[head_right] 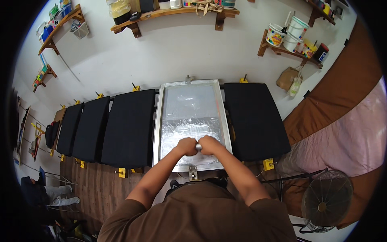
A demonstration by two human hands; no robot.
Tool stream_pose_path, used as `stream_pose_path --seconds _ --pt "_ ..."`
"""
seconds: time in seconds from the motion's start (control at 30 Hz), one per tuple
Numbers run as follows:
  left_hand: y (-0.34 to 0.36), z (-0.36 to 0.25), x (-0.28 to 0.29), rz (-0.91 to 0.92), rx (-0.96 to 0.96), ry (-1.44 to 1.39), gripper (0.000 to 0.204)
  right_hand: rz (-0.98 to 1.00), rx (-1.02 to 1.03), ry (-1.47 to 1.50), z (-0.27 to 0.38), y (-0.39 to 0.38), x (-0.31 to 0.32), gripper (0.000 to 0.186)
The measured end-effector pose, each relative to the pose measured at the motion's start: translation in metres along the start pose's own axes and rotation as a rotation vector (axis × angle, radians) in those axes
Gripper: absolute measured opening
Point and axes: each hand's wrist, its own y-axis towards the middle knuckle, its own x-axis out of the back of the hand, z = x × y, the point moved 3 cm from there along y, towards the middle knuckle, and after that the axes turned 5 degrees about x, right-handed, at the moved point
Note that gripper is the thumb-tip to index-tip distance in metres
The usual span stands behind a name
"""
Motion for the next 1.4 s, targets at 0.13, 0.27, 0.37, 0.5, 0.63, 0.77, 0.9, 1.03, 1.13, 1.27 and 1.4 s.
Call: stream_pose_path --seconds 0.13,0.27,0.37,0.5,0.63,0.77,0.9,1.03,1.13,1.27,1.4 --pt "0.019 0.010 -0.007 -0.350 -0.134 0.024 0.022 -0.284 -0.047 -0.021 -0.007 0.008 -0.006 0.025" --pt "-0.009 0.000 -0.047 -0.463 -0.158 0.033 0.017 -0.343 -0.040 0.006 0.006 -0.014 -0.045 0.024" --pt "-0.044 -0.005 -0.073 -0.502 -0.215 -0.003 0.013 -0.316 0.034 0.024 0.026 -0.049 -0.061 0.024" --pt "-0.058 -0.008 -0.067 -0.407 -0.171 -0.005 0.014 -0.210 0.047 0.019 0.038 -0.058 -0.050 0.022" --pt "-0.028 -0.003 -0.016 -0.154 -0.006 -0.025 0.022 -0.164 0.025 0.022 0.022 -0.026 -0.012 0.021" --pt "0.022 0.013 -0.002 -0.366 -0.022 0.029 0.021 -0.285 0.038 -0.024 -0.005 0.016 0.010 0.025" --pt "0.036 0.014 -0.002 -0.312 0.000 0.038 0.021 -0.249 -0.056 -0.056 -0.016 0.031 -0.002 0.027" --pt "0.022 0.011 -0.016 -0.189 -0.055 0.077 0.022 -0.174 -0.009 -0.025 -0.006 0.010 -0.014 0.026" --pt "-0.002 0.005 -0.034 -0.210 -0.089 0.036 0.019 -0.156 0.043 -0.012 0.002 -0.010 -0.025 0.027" --pt "-0.038 -0.004 -0.050 -0.139 -0.075 0.020 0.021 -0.063 0.067 0.029 0.027 -0.039 -0.033 0.028" --pt "-0.021 0.000 -0.035 0.045 -0.057 0.047 0.033 -0.020 0.076 0.020 0.012 -0.027 -0.038 0.033"
